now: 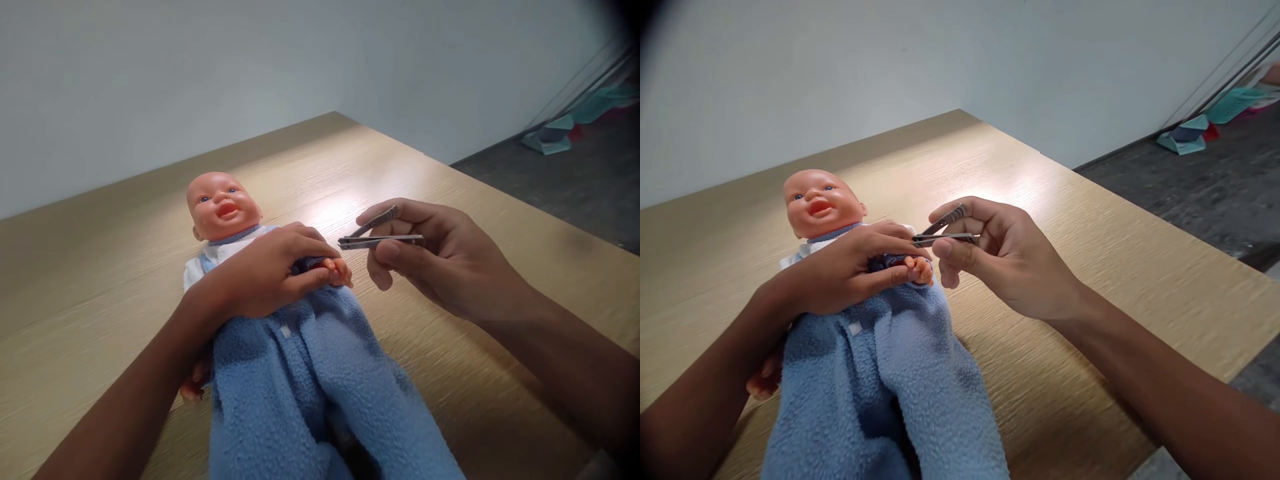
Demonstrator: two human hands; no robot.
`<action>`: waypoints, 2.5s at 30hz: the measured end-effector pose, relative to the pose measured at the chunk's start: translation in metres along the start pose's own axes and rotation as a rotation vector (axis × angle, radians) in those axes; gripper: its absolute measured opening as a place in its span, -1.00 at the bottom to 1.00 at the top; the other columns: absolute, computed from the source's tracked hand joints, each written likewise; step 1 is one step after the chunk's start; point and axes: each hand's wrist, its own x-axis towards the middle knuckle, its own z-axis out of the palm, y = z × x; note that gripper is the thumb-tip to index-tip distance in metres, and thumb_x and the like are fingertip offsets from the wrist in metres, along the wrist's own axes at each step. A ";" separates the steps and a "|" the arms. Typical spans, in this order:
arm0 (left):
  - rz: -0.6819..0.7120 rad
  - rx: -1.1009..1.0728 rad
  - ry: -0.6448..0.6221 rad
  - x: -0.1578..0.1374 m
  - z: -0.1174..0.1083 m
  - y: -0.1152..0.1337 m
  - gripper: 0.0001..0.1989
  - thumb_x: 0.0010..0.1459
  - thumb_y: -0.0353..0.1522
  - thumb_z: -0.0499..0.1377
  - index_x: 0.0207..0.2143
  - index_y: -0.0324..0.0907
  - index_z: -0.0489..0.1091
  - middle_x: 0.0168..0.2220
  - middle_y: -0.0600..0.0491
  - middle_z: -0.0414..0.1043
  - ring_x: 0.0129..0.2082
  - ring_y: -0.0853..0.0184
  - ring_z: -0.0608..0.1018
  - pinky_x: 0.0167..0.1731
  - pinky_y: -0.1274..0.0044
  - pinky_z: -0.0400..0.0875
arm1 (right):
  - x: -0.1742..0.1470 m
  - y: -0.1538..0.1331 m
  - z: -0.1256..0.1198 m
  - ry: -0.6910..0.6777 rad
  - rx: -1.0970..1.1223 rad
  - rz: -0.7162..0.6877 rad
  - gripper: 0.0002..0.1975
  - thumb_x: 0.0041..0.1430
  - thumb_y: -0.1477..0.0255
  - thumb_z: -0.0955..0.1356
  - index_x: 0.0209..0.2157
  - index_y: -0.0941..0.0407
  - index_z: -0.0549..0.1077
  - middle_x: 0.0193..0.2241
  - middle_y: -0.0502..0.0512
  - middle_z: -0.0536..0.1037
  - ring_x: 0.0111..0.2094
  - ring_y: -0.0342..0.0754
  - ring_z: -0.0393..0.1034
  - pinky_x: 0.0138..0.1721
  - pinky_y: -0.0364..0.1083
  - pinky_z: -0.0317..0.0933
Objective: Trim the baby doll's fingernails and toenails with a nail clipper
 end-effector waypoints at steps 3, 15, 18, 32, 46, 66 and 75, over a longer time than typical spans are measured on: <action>-0.003 -0.040 -0.013 0.000 -0.001 0.001 -0.77 0.44 -0.27 0.09 -0.14 -0.09 0.55 -0.15 0.08 0.57 -0.09 0.37 0.54 -0.06 0.55 0.38 | -0.001 0.003 -0.003 -0.012 0.029 0.007 -0.71 0.29 0.29 0.47 -0.09 0.18 0.45 -0.54 -0.09 0.52 -0.51 -0.21 0.44 -0.42 -0.21 0.31; 0.023 -0.120 0.051 -0.002 0.001 -0.001 -0.76 0.47 -0.30 0.04 -0.15 -0.16 0.49 -0.13 0.05 0.56 -0.06 0.34 0.53 0.01 0.50 0.39 | 0.045 -0.007 -0.007 -0.242 -0.191 -0.239 -0.63 0.30 0.11 0.44 -0.29 0.12 0.36 -0.36 -0.01 0.48 -0.34 -0.16 0.44 -0.31 -0.16 0.35; 0.033 -0.097 0.034 -0.002 0.001 -0.001 -0.73 0.48 -0.27 0.02 -0.15 -0.13 0.50 -0.14 0.08 0.56 -0.08 0.36 0.52 -0.02 0.52 0.37 | 0.040 -0.002 -0.011 -0.254 -0.151 -0.168 -0.63 0.29 0.11 0.45 -0.24 0.13 0.37 -0.32 0.02 0.47 -0.29 -0.11 0.46 -0.26 -0.12 0.39; 0.040 -0.116 0.043 -0.003 0.001 -0.003 -0.74 0.48 -0.28 0.05 -0.11 -0.12 0.53 -0.14 0.08 0.58 -0.08 0.37 0.55 -0.05 0.57 0.38 | 0.039 -0.001 -0.007 -0.286 -0.196 -0.125 -0.61 0.31 0.07 0.42 -0.26 0.13 0.36 -0.37 -0.01 0.48 -0.35 -0.16 0.46 -0.32 -0.17 0.37; -0.006 -0.069 0.017 -0.003 0.001 -0.003 -0.72 0.46 -0.23 0.06 -0.15 -0.12 0.53 -0.15 0.10 0.57 -0.11 0.35 0.52 -0.07 0.53 0.37 | 0.040 0.004 -0.009 -0.278 -0.400 -0.276 -0.73 0.46 0.23 0.32 -0.19 0.16 0.42 -0.38 0.02 0.52 -0.39 -0.15 0.45 -0.40 -0.15 0.36; 0.004 -0.060 0.040 -0.003 0.001 0.000 -0.79 0.45 -0.32 0.09 -0.14 -0.12 0.53 -0.13 0.10 0.59 -0.09 0.36 0.54 -0.06 0.54 0.39 | 0.031 0.000 -0.003 -0.254 -0.391 -0.271 -0.77 0.39 0.24 0.38 -0.19 0.12 0.40 -0.31 0.01 0.47 -0.28 -0.11 0.46 -0.18 -0.08 0.45; 0.015 -0.024 0.037 -0.003 0.001 -0.003 -0.75 0.44 -0.28 0.07 -0.17 -0.12 0.54 -0.14 0.04 0.55 -0.11 0.31 0.55 -0.04 0.49 0.43 | 0.027 -0.002 0.008 -0.117 -0.578 -0.355 -0.87 0.39 0.37 0.36 -0.25 0.13 0.43 -0.42 -0.07 0.48 -0.42 -0.18 0.43 -0.23 -0.09 0.43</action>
